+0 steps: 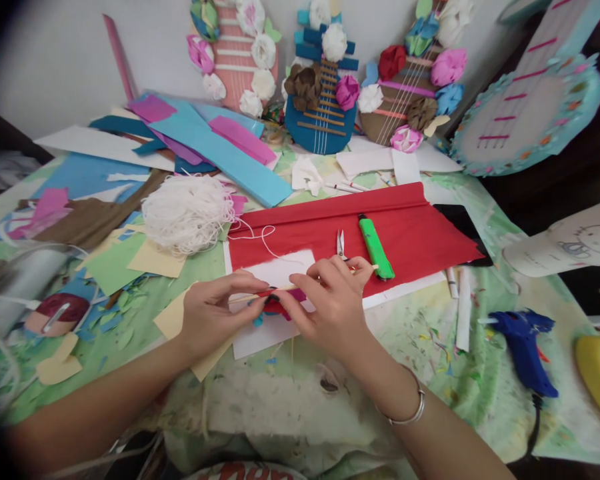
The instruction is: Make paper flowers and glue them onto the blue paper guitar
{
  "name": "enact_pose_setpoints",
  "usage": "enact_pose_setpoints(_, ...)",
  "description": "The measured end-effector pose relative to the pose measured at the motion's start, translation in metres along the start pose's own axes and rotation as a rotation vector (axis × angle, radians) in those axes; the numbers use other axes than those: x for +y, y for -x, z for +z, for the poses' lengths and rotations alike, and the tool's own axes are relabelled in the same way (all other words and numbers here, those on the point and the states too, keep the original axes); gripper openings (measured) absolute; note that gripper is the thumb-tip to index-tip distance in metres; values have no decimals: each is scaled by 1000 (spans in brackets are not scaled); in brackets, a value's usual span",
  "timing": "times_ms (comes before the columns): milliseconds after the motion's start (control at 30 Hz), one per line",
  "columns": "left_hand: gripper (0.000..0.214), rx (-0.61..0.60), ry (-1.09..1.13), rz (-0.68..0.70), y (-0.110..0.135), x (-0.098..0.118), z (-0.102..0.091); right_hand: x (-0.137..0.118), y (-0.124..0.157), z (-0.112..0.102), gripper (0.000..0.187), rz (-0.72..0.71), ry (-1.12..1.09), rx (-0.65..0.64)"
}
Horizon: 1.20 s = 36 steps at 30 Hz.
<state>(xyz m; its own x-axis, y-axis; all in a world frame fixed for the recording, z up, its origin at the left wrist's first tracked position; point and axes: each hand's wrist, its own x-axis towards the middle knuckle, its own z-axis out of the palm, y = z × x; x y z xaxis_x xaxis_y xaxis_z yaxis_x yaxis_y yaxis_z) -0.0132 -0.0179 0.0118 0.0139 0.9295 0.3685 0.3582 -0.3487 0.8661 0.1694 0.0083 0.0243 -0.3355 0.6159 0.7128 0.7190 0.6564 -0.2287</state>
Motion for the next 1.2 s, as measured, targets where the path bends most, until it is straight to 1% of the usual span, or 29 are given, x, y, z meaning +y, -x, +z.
enact_pose_setpoints(67,10,4,11,-3,0,0,0,-1,0,0,13,0,4,3)
enact_pose_setpoints(233,10,-8,85,-133,-2,0,0,0,3,1,14,-9,39,23)
enact_pose_setpoints(300,10,-20,123,-158,-2,0,1,-1,4,0,15,-13,47,30)
enact_pose_setpoints(500,10,-34,151,-125,-1,-2,2,-5,2,-2,19,-26,77,54)
enact_pose_setpoints(700,12,-14,120,-151,-1,0,1,-7,2,-3,19,-48,95,65)
enact_pose_setpoints(867,10,-19,110,-150,-1,-1,1,-7,1,-4,19,-67,134,36)
enact_pose_setpoints(967,10,-40,104,-121,-1,-3,1,-6,1,-5,20,-74,166,9)
enact_pose_setpoints(1033,11,-50,76,-74,-2,-3,2,-6,1,-6,21,-81,181,4)
enact_pose_setpoints(1200,14,-33,-61,190,-5,-1,2,-8,1,-8,19,-100,222,23)
